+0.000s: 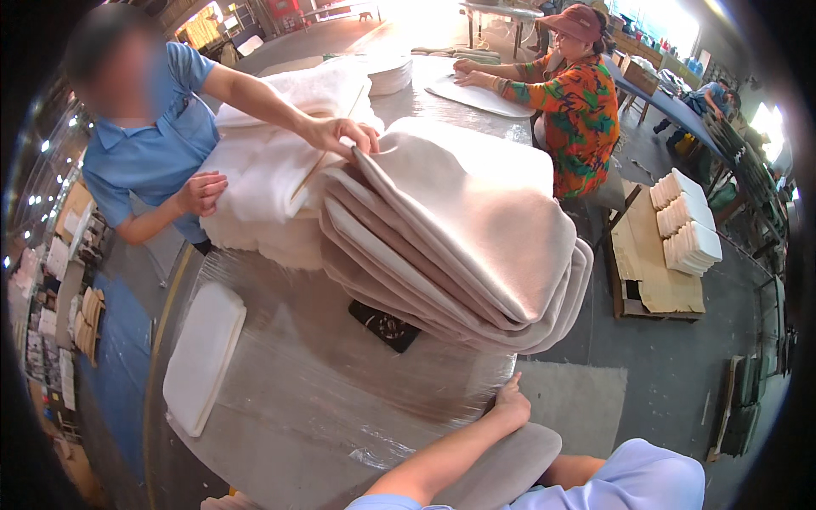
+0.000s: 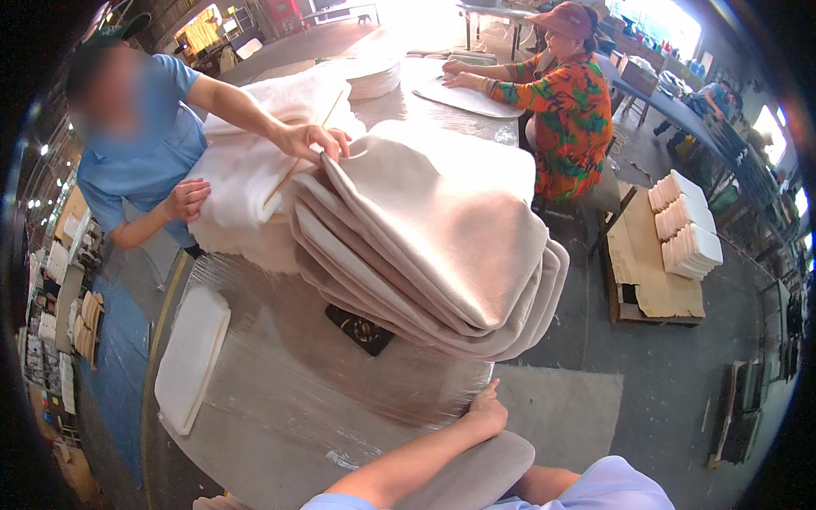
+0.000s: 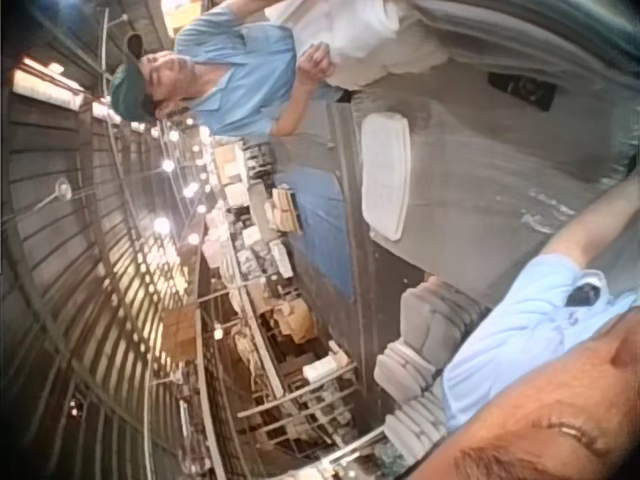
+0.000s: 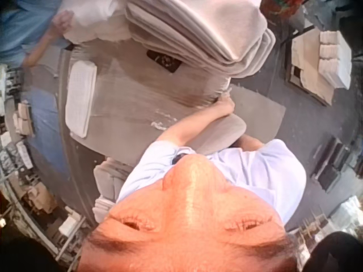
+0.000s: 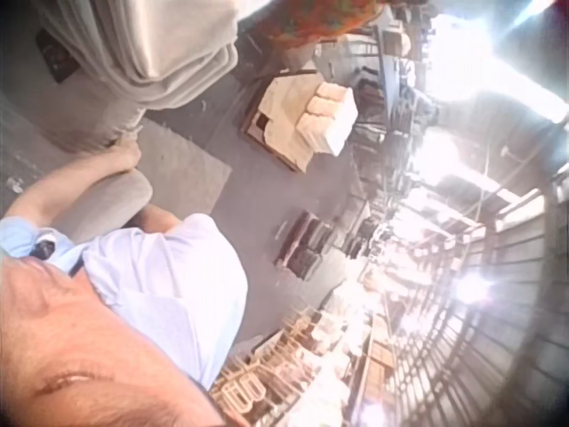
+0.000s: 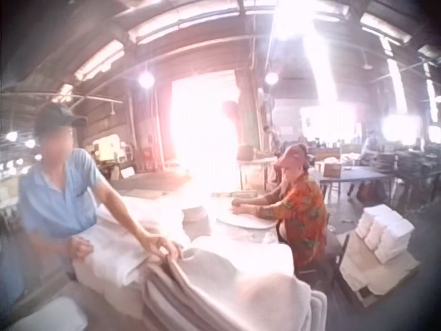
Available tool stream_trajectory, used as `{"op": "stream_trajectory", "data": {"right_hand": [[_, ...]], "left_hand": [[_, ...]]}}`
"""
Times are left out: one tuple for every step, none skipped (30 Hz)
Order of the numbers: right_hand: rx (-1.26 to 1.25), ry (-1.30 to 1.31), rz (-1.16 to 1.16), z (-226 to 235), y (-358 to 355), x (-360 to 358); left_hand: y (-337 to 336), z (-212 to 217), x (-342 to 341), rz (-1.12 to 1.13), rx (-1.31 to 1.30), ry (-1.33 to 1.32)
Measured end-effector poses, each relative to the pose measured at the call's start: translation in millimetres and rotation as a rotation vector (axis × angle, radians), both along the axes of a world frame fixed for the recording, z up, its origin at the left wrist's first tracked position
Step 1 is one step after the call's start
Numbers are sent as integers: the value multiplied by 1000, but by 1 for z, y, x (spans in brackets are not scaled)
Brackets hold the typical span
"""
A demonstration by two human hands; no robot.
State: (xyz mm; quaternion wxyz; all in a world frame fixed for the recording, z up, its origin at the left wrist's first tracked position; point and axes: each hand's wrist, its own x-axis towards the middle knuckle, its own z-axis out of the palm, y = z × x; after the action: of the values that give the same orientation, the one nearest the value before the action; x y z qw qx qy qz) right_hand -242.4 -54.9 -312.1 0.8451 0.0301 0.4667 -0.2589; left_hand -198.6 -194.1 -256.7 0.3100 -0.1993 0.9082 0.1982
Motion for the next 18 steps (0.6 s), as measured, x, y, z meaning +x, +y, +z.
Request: {"op": "stream_trajectory", "data": {"right_hand": [[9, 6, 4, 0, 1, -2], [10, 5, -9, 0, 0, -2], [11, 2, -20, 1, -1, -4], [15, 3, -33, 1, 0, -7], [19, 6, -45, 2, 3, -11], [22, 9, -57, 4, 7, -18], [12, -33, -17, 0, 0, -13], [0, -42, -9, -1, -4, -12], [-8, -54, -2, -2, -8, -13], [-14, -66, 12, -2, -9, -13], [-23, -89, 16, -3, -10, -12], [-40, -96, 7, -6, -13, -17], [-53, -105, 7, -7, -11, -23], [-62, -121, 12, -9, -12, -20], [-79, -131, 13, -13, -13, -26], [-95, -146, 8, -16, -12, -29], [-118, -159, -17, -13, -10, -37], [-149, -195, -16, -15, -12, -41]], "left_hand": [[1, -1, 1, -9, -12, 2], [1, -1, 0, -29, -26, -3], [2, -1, -3, -49, -40, -7], [4, -1, -6, -70, -55, -10], [5, -1, -9, -94, -44, 8], [8, -1, -12, -121, -34, 29], [2, 1, 0, -92, -39, 1], [-1, 2, 5, -58, -47, 39], [-3, 3, 11, -21, -56, 78], [-3, 5, 17, 20, -65, 118], [3, 9, 28, 223, 43, 280], [10, 17, 35, 409, 147, 463], [17, 25, 43, 597, 253, 646], [28, 38, 54, 728, 356, 663], [40, 49, 61, 856, 462, 687], [53, 60, 70, 844, 384, 767], [69, 66, 78, 809, 319, 860], [85, 73, 89, 900, 357, 853]]}}
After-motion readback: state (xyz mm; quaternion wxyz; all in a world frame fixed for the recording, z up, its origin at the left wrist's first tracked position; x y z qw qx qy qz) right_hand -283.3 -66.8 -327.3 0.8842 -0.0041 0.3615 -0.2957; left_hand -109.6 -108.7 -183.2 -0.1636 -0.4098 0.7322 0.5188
